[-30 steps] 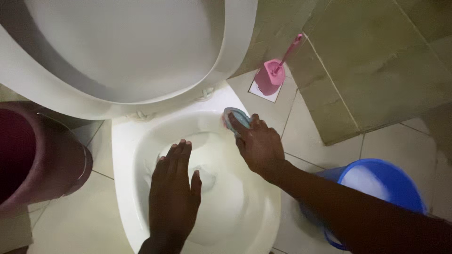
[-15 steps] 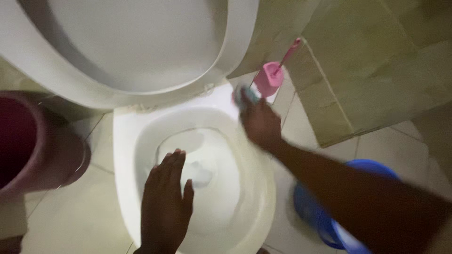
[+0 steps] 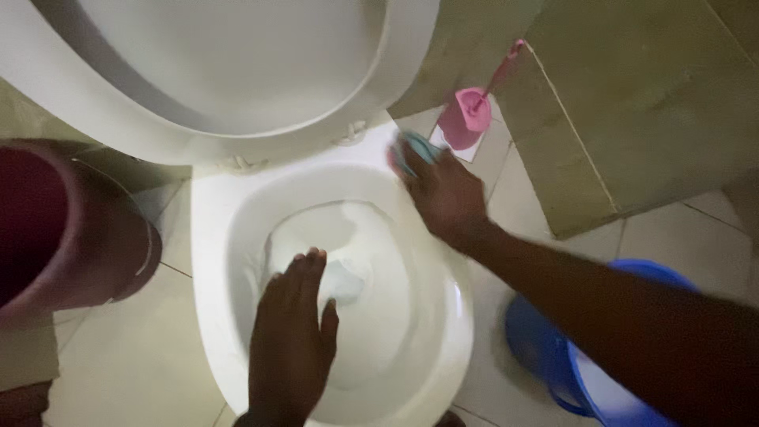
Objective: The person scrubs the interior and exterior of a toilet bowl using a brush dipped in a bucket of soapy water. They then pour liquid from a plastic bottle onto the toilet rim and continue scrubbing with the brush.
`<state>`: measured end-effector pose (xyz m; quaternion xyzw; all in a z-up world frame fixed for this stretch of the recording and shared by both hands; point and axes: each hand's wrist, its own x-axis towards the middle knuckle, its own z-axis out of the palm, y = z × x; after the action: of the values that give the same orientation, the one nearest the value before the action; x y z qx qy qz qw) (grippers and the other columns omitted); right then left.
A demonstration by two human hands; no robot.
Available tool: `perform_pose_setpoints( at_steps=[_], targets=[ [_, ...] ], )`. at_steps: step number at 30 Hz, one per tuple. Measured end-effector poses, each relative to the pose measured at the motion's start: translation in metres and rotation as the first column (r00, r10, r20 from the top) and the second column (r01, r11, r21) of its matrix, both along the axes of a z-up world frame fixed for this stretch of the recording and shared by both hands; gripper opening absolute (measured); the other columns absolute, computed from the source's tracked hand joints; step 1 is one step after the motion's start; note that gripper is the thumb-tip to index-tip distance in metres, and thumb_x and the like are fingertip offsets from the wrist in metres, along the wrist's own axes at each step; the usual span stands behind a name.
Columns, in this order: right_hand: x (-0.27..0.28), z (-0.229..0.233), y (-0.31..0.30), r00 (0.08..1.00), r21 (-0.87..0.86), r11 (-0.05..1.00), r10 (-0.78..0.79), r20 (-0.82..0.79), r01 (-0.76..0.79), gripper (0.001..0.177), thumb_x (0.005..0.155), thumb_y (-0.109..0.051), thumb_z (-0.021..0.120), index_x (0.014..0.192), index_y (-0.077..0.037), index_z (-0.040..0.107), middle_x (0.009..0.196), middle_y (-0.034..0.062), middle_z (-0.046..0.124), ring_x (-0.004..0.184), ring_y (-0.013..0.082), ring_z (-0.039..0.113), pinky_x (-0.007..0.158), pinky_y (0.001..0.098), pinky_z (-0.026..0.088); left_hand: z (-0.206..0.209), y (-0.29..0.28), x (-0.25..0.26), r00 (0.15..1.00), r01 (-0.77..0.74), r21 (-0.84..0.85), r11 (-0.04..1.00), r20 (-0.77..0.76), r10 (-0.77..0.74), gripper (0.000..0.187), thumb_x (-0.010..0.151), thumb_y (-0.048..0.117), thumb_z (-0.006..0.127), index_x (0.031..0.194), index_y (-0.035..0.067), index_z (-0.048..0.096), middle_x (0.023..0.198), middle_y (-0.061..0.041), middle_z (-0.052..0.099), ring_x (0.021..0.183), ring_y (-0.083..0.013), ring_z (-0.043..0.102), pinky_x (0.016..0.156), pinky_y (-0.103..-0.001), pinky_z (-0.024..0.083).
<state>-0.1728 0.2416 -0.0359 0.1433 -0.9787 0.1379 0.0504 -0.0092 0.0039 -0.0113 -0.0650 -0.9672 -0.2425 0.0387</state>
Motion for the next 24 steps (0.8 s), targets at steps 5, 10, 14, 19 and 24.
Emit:
perform_pose_setpoints(
  at_steps=[5,10,14,19,24],
  targets=[
    [-0.033,0.004,-0.024,1.0,0.137,0.991,-0.001,-0.01,0.002,0.053,0.105,-0.037,0.048,0.156,-0.025,0.042,0.105,0.0279,0.058,0.085,0.0396,0.067,0.069,0.054,0.057,0.011,0.012,-0.018,0.999,-0.021,0.016,1.0,0.031,0.021,0.059,0.092,0.016,0.059,0.147,0.004,0.044,0.151,-0.016,0.049,0.142,-0.0339,0.04,0.118,-0.048,0.028],
    [0.011,0.009,-0.024,0.989,0.143,0.983,0.096,0.109,-0.111,0.056,0.097,-0.036,0.056,0.151,-0.027,0.044,0.106,0.0246,0.059,0.09,0.038,0.068,0.067,0.0516,0.06,0.023,0.003,-0.039,0.999,-0.023,0.039,0.999,-0.037,0.025,0.057,0.092,0.016,0.06,0.146,0.005,0.046,0.15,-0.017,0.051,0.142,-0.0346,0.042,0.119,-0.049,0.027],
    [0.025,0.008,-0.022,0.985,0.109,0.991,-0.094,0.144,0.079,0.053,0.102,-0.034,0.053,0.153,-0.025,0.043,0.106,0.0264,0.058,0.087,0.0367,0.068,0.067,0.0495,0.061,0.025,-0.003,-0.041,0.999,-0.015,0.014,1.0,-0.038,0.015,0.059,0.093,0.018,0.061,0.146,0.001,0.044,0.148,-0.021,0.05,0.14,-0.0359,0.044,0.118,-0.05,0.027],
    [0.102,0.017,-0.001,0.954,0.204,0.977,0.004,0.298,-0.068,0.053,0.101,-0.038,0.053,0.153,-0.028,0.045,0.107,0.0258,0.063,0.089,0.038,0.068,0.073,0.0525,0.059,0.032,-0.014,-0.024,0.999,-0.05,0.053,0.997,-0.016,0.051,0.058,0.09,0.016,0.06,0.145,0.003,0.047,0.144,-0.019,0.054,0.135,-0.0362,0.048,0.116,-0.049,0.031],
    [0.179,0.001,0.007,0.816,0.075,0.988,-0.157,0.557,0.138,0.057,0.096,-0.047,0.059,0.149,-0.025,0.05,0.116,0.0239,0.065,0.088,0.0343,0.074,0.078,0.0534,0.058,0.027,-0.031,0.0,1.0,-0.002,0.009,1.0,-0.023,0.002,0.055,0.092,0.016,0.06,0.144,0.002,0.047,0.144,-0.019,0.054,0.138,-0.0342,0.047,0.117,-0.049,0.03]
  ],
)
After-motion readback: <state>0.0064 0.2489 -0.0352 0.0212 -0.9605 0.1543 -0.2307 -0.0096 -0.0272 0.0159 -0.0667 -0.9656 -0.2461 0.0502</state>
